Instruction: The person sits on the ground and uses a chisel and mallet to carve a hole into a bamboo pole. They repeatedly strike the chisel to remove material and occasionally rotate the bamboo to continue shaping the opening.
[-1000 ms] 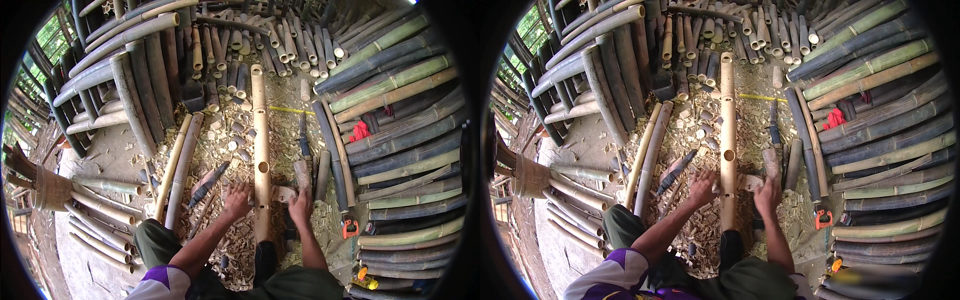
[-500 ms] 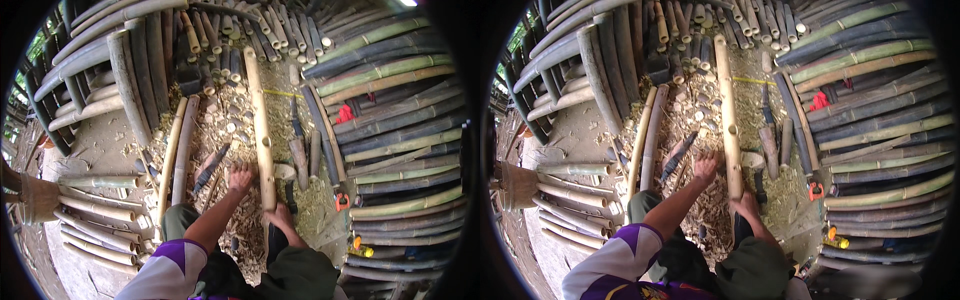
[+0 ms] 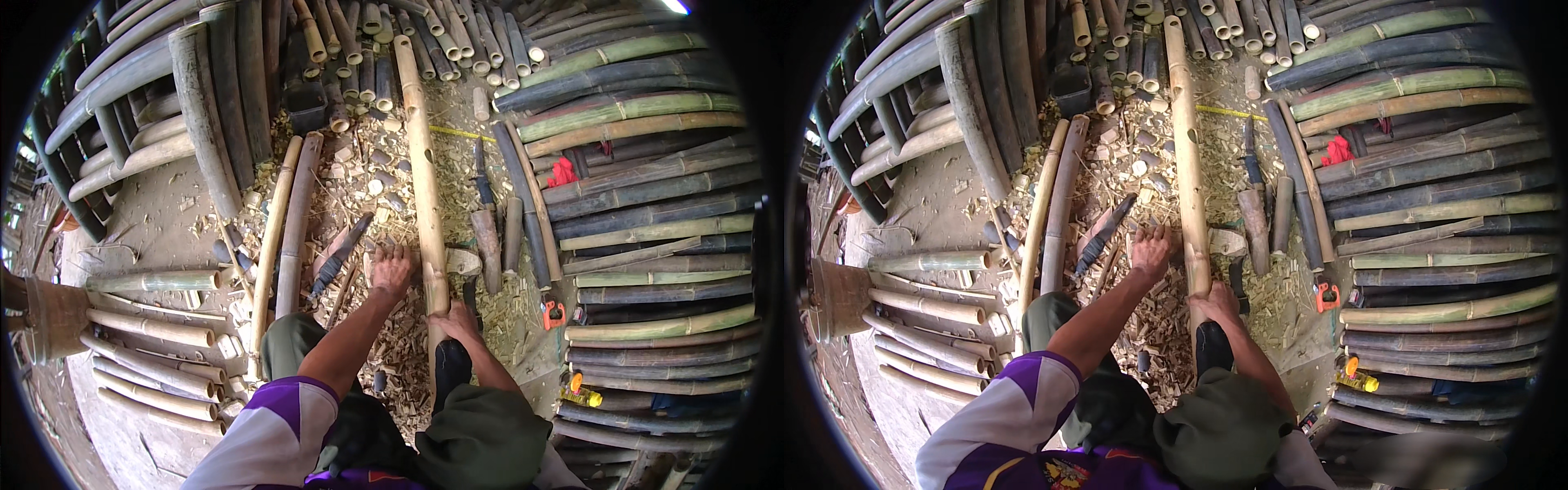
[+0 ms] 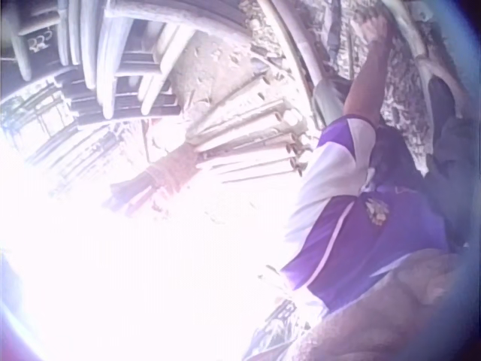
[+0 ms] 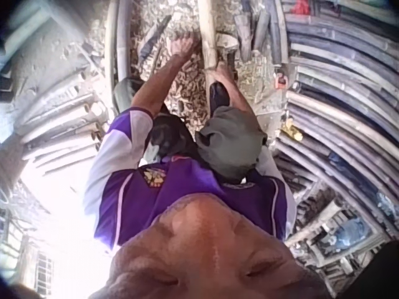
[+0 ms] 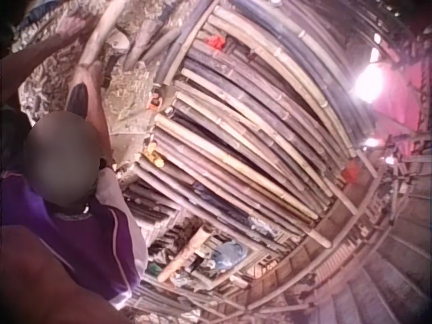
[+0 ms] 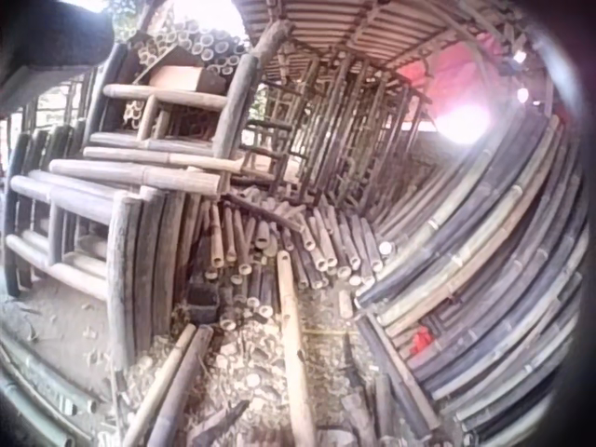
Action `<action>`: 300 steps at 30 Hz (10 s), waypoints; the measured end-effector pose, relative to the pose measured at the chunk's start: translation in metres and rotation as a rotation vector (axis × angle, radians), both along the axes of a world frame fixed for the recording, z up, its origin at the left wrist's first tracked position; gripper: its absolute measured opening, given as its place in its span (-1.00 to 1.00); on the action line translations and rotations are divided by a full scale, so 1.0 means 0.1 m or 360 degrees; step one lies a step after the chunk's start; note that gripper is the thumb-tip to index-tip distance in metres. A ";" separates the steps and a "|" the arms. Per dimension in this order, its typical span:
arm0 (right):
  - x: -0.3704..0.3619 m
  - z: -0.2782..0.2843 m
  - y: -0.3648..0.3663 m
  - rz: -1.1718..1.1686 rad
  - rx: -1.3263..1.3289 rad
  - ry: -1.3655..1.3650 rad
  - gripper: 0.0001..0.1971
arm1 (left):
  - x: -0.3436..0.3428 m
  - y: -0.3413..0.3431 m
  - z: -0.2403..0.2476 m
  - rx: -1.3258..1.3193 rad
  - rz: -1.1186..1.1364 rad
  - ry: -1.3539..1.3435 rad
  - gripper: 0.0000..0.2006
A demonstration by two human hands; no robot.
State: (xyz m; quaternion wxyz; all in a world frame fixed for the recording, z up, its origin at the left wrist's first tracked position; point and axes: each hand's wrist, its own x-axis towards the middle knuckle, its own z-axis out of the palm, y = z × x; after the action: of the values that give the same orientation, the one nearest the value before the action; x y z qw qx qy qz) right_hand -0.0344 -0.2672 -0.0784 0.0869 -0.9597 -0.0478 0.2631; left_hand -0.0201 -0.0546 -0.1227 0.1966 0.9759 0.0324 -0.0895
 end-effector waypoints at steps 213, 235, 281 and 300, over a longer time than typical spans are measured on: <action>0.87 0.91 -0.07 0.1639 -0.0139 0.0230 -0.69 | -2.33 -1.61 -0.12 -0.1981 0.1168 0.0553 -0.34; 0.23 0.42 -1.46 0.0422 0.0726 -0.0407 -0.71 | -1.62 -1.42 0.25 -0.1102 0.1038 0.0486 -0.45; -0.67 -0.13 -0.93 -0.0331 0.1662 0.0272 -0.83 | -1.94 1.46 1.15 0.0472 0.2263 -0.1705 -0.11; -0.35 0.48 -0.97 -0.0468 0.1603 0.0409 -0.79 | -1.01 0.45 1.50 -0.1700 0.2125 -0.1591 -0.70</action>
State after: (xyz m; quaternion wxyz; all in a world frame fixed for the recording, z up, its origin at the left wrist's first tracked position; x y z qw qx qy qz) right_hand -0.0696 -0.3641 -0.0303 0.5773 -0.7559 -0.0222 0.3081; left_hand -0.1212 -0.0093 0.0275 0.6120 0.4661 0.4444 0.4590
